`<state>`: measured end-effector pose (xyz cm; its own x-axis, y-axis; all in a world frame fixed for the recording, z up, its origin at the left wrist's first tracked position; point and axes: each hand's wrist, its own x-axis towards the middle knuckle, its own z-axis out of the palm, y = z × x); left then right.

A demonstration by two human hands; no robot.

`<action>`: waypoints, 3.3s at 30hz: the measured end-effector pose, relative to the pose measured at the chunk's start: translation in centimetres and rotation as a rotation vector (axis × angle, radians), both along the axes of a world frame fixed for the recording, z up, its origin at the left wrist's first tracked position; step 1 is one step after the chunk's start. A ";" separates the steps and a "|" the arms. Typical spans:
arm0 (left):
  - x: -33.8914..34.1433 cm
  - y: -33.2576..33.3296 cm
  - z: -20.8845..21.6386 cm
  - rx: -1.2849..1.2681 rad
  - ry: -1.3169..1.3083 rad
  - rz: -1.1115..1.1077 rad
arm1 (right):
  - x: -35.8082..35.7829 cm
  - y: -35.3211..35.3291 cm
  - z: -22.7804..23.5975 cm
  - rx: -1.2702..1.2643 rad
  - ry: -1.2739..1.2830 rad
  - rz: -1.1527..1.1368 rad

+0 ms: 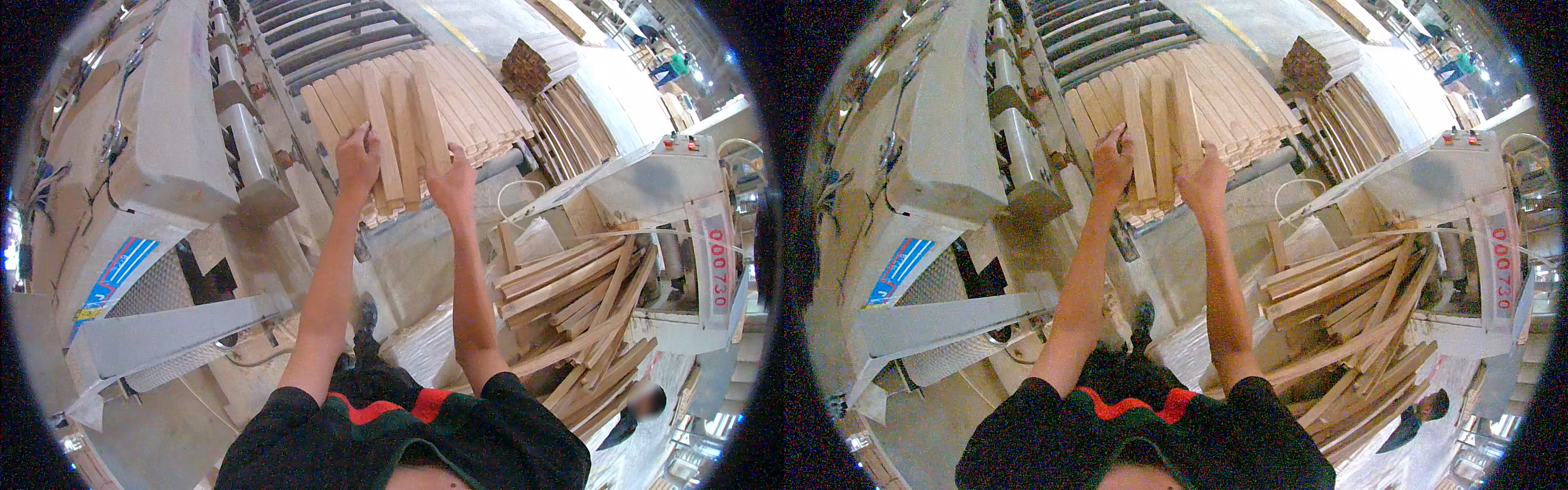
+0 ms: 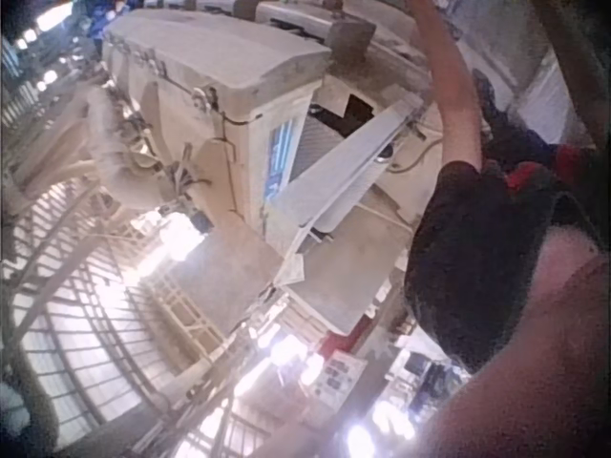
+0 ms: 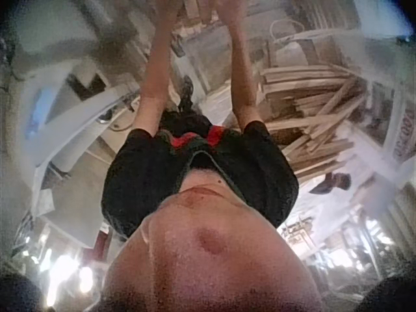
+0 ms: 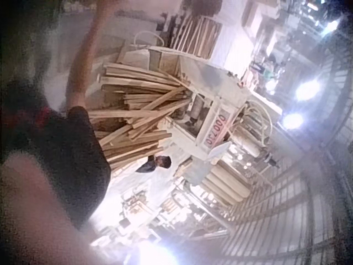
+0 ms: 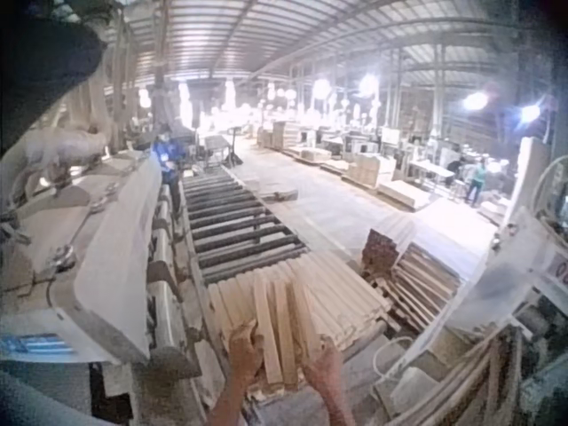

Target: The person sits on the floor and sorts wooden planks by hand, stacking them into neat piles. The person then stands, walks to a conveyor belt, and places the sorted planks onto the belt for further processing.

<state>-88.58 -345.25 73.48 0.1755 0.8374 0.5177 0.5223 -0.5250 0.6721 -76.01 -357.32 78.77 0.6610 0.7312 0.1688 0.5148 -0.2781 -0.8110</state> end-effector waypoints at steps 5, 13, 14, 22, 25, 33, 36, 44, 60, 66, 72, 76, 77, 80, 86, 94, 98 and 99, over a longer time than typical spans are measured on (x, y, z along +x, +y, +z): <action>0.0 0.6 -1.1 -0.031 -0.036 -0.014 | -1.0 0.2 -1.7 0.070 -0.011 0.032; 0.6 -0.2 0.7 -0.268 -0.120 -0.195 | -0.8 0.4 -4.1 0.156 -0.120 -0.191; 0.6 0.0 0.4 -0.255 -0.101 -0.218 | -0.2 0.4 -5.4 0.191 -0.179 -0.212; 0.3 0.4 0.3 -0.238 -0.034 -0.273 | -0.1 -0.6 -4.5 0.146 0.004 -0.092; 1.1 -0.4 0.5 -0.287 -0.094 -0.230 | 0.7 -0.7 -5.4 0.076 0.002 -0.107; 1.2 -0.3 0.1 -0.282 -0.402 -0.144 | 0.9 -1.0 -4.8 0.023 0.202 -0.012; 0.3 0.0 1.2 -0.299 -0.327 -0.081 | 0.8 -1.3 -4.2 0.030 -0.139 -0.138; -2.3 1.1 -2.8 -0.139 -0.021 0.213 | -7.6 1.3 1.1 -0.555 -0.420 -0.067; -5.0 2.2 -0.9 -0.088 0.129 0.021 | -5.8 0.3 0.4 -0.537 -0.322 -0.134; -4.2 2.3 1.3 -0.180 0.324 -0.133 | 1.0 -4.2 -3.8 -0.034 0.042 0.125; -5.6 0.0 3.0 0.064 0.139 0.010 | -2.2 -12.2 -2.8 0.122 0.713 0.297; -8.6 -10.4 6.7 -0.461 -0.262 -0.381 | -7.2 -19.1 -2.8 0.274 0.945 0.318; -9.8 -12.9 5.8 -0.591 -0.317 -0.512 | -8.7 -20.5 -2.1 0.261 0.951 0.324; -13.2 -20.6 1.5 -0.566 -0.694 -0.668 | -10.7 -25.2 -4.0 0.096 0.979 0.469; -21.8 -32.1 1.3 -1.024 -0.993 -0.740 | -18.4 -31.6 -0.3 -0.044 0.976 0.636; -43.2 -44.3 -8.5 -0.990 -0.765 -0.361 | -30.2 -35.0 1.7 -0.205 0.580 1.039; -50.2 -36.9 -3.8 -0.786 -1.064 -0.120 | -40.7 -30.0 0.2 -0.164 0.304 1.027; -50.4 -34.1 0.0 -0.903 -1.394 -0.098 | -43.8 -28.4 -0.6 -0.145 0.195 0.966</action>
